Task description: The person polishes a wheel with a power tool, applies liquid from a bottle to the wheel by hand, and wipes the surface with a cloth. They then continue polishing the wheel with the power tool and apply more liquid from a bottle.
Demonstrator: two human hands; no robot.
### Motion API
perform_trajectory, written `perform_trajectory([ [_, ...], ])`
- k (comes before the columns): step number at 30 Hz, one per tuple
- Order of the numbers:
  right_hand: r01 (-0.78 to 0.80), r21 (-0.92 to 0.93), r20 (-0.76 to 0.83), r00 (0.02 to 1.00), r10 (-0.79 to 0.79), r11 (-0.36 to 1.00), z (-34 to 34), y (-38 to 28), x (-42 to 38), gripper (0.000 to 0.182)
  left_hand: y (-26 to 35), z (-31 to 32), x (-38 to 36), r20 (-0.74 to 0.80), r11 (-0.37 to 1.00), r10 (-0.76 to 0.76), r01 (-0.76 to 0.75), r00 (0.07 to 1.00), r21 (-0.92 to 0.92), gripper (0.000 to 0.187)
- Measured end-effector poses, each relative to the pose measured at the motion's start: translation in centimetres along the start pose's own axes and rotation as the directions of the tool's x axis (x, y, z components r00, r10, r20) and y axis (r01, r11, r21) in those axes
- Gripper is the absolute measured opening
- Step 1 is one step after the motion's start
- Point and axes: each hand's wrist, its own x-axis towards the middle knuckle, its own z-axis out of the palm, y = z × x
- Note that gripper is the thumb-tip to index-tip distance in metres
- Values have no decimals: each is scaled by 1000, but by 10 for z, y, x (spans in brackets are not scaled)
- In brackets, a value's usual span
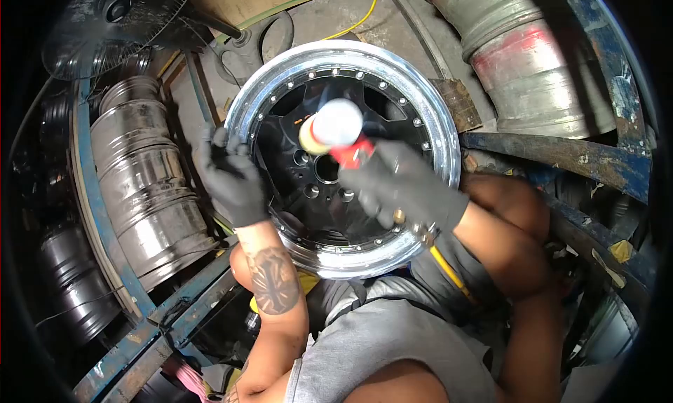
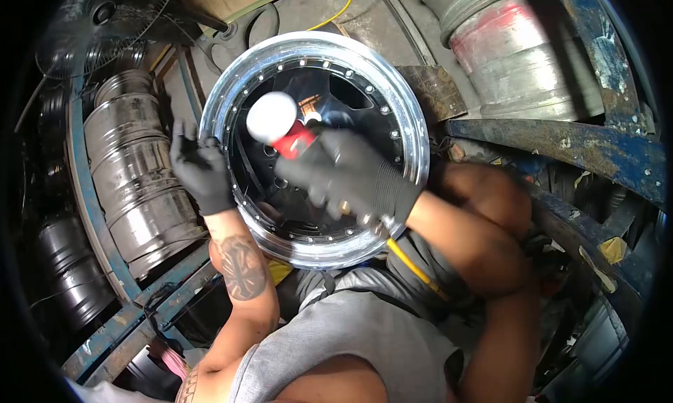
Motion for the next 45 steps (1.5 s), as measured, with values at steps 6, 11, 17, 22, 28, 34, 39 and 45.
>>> perform_trajectory([
  [6,9,-241,-152,987,-47,970,-42,15,32,43,-34,43,-103,123,866,-415,350,901,358,39],
  [11,-30,-269,-98,995,3,963,-28,39,41,50,-39,39,-172,330,741,-348,42,878,670,57],
  [17,139,-532,-87,972,-218,835,-19,55,34,61,-49,50,-201,312,717,-327,19,892,697,61],
  [22,99,-303,-254,950,-181,948,-48,37,31,42,-61,61,-166,684,578,-276,-452,675,679,37],
  [28,152,-365,-65,980,-189,918,-35,50,30,49,-75,50,-211,347,620,-301,-94,888,779,46],
  [34,135,-454,-124,969,-213,881,-37,41,24,47,-86,30,-214,567,578,-280,-336,775,744,42],
  [39,88,-216,-270,952,-146,972,-51,37,26,41,-72,48,-162,743,610,-294,-480,602,630,47],
  [45,90,-533,-67,987,-147,841,-21,58,13,49,-69,-14,-224,695,536,-363,-471,621,701,43],
])
